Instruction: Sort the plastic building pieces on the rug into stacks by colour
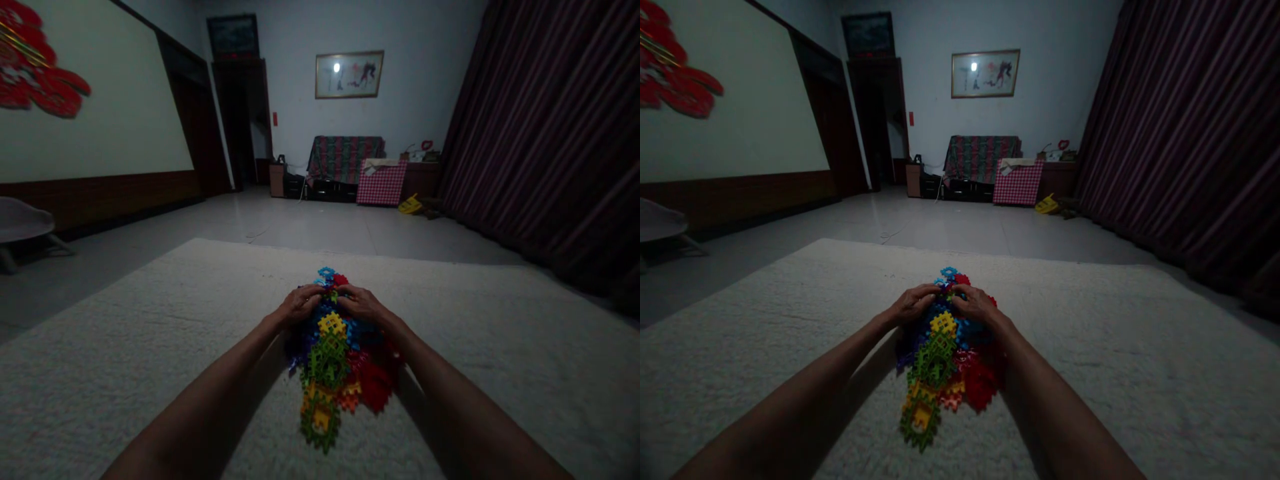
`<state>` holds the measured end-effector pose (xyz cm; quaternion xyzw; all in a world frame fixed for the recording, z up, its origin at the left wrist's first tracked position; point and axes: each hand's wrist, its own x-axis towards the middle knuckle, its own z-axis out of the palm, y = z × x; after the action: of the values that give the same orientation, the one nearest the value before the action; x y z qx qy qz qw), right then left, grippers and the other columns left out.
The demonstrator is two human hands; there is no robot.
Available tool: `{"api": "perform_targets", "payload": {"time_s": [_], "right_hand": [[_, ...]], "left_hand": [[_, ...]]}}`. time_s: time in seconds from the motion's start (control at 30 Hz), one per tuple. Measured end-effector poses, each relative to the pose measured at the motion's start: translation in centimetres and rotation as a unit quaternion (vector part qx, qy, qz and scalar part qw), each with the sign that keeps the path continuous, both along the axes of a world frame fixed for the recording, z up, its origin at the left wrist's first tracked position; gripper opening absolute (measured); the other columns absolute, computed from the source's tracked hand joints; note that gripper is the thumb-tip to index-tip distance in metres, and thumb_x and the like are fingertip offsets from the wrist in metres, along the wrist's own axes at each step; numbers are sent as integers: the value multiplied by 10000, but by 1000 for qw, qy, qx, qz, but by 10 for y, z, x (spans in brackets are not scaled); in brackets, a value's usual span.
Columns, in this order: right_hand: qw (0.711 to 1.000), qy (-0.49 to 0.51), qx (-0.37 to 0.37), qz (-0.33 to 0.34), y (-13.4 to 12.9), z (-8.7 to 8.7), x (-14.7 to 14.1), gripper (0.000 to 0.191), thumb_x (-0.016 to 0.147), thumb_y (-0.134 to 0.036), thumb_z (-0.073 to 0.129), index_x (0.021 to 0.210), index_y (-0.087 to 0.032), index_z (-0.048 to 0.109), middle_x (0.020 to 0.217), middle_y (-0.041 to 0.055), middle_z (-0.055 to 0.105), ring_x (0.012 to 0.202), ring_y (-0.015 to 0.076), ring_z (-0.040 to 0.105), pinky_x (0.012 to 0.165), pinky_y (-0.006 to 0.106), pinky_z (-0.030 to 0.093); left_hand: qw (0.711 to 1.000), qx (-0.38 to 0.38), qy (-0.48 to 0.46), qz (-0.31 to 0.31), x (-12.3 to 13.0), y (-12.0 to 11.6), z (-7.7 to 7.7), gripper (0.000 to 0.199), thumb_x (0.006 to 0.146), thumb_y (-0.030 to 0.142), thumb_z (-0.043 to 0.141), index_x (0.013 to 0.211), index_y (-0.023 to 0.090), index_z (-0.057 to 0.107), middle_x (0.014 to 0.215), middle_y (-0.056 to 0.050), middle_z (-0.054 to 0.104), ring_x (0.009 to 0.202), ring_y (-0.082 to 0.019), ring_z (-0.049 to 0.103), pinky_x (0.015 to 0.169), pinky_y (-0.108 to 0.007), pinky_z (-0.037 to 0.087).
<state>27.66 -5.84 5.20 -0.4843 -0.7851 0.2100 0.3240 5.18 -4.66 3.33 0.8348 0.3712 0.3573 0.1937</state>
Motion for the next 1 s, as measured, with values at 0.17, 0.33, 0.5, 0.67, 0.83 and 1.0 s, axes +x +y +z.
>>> {"api": "perform_targets", "payload": {"time_s": [0.17, 0.33, 0.5, 0.67, 0.83, 1.0], "right_hand": [[997, 42, 49, -46, -49, 1, 23, 333, 842, -389, 533, 1111, -251, 672, 1112, 44, 716, 1015, 223, 662, 923, 387, 515], [954, 57, 78, -283, -75, -40, 64, 466, 804, -481, 512, 1145, -186, 635, 1208, 151, 660, 1121, 301, 616, 985, 479, 474], [963, 38, 33, -265, -85, -69, 54, 509, 848, -523, 427, 1172, -175, 610, 1194, 159, 662, 1108, 309, 615, 1011, 523, 439], [965, 91, 87, -231, -99, -67, 21, 441, 842, -518, 479, 1115, -205, 627, 1127, 118, 671, 1084, 273, 605, 1012, 466, 452], [960, 127, 97, -230, -110, -67, 4, 531, 855, -506, 479, 1262, -175, 561, 1279, 152, 613, 1208, 284, 557, 1053, 487, 430], [967, 130, 104, -195, -116, -65, -5, 519, 865, -480, 504, 1295, -192, 548, 1273, 144, 625, 1183, 287, 581, 1034, 500, 448]], "left_hand": [[999, -4, -23, 25, -25, -43, 6, 463, 934, 440, 434, 1284, 192, 609, 1330, -104, 628, 1244, -248, 574, 1076, -419, 459], [998, 39, 36, 45, -49, -111, -28, 835, 799, 637, 611, 1494, 237, 379, 1584, -161, 312, 1459, -369, 282, 1162, -585, 294], [991, 25, 131, 5, -42, -146, -62, 1077, 623, 732, 718, 1523, 299, 314, 1615, -161, 224, 1472, -449, 181, 1125, -673, 281], [995, 50, 79, 16, -40, -136, -65, 976, 712, 658, 701, 1520, 263, 320, 1596, -180, 251, 1473, -399, 224, 1154, -611, 294], [997, 69, 31, 34, -40, -132, -70, 882, 769, 588, 686, 1503, 236, 347, 1567, -200, 296, 1450, -372, 297, 1142, -588, 334], [995, 64, 15, 71, -36, -139, -66, 694, 819, 513, 650, 1428, 238, 466, 1511, -163, 420, 1402, -342, 391, 1133, -570, 366]]}}
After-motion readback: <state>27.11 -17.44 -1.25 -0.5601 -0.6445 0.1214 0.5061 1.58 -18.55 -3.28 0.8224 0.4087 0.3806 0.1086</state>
